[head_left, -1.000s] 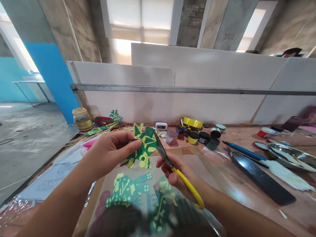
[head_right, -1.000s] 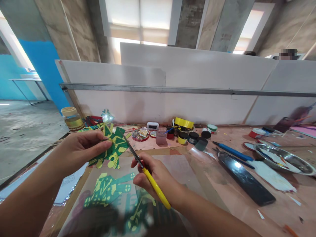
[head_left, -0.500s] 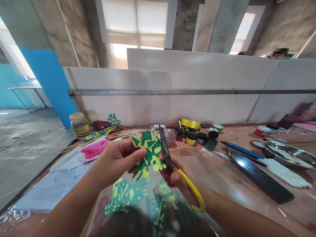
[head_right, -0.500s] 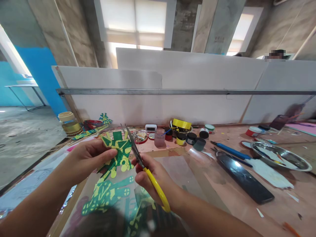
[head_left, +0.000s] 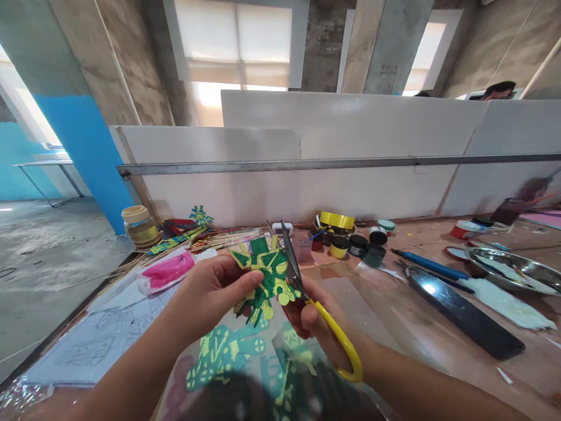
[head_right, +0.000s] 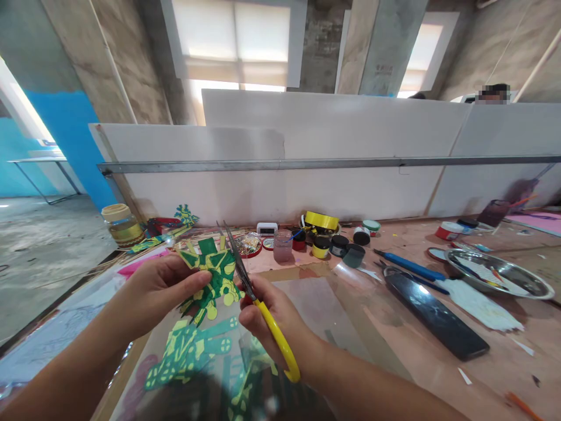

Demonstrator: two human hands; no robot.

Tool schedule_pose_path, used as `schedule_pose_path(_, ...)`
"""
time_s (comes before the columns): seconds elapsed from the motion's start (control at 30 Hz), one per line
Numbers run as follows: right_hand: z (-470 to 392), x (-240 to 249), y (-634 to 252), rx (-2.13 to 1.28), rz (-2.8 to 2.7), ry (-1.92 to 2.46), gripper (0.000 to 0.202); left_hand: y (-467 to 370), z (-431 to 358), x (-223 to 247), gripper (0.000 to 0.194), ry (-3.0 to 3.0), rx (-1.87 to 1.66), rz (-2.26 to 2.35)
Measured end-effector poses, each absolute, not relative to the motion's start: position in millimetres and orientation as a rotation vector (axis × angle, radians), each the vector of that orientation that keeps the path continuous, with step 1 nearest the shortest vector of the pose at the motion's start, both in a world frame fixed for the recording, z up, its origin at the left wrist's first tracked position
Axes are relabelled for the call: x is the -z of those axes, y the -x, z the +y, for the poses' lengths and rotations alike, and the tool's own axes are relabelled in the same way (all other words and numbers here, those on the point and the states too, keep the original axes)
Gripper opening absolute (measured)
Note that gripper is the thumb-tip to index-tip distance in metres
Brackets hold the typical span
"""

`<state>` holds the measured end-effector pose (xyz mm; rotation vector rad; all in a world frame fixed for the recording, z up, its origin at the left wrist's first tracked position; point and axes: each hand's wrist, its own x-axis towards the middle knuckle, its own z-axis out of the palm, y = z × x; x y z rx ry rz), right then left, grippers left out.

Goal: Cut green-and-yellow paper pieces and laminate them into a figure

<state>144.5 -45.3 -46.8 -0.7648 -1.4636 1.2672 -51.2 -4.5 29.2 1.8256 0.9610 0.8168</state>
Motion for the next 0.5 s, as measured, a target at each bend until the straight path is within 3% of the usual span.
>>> schedule_pose_path(0.27,-46,49,-137,-1.321,-1.321,0.690,0.063,49,-6,-25,0.036,-1.855,-0.788,1.019)
schedule_pose_path(0.5,-43,52,-132,-1.346,-1.229,0.729,0.071,50,-6,-26,0.035,-1.862,-0.796,0.991)
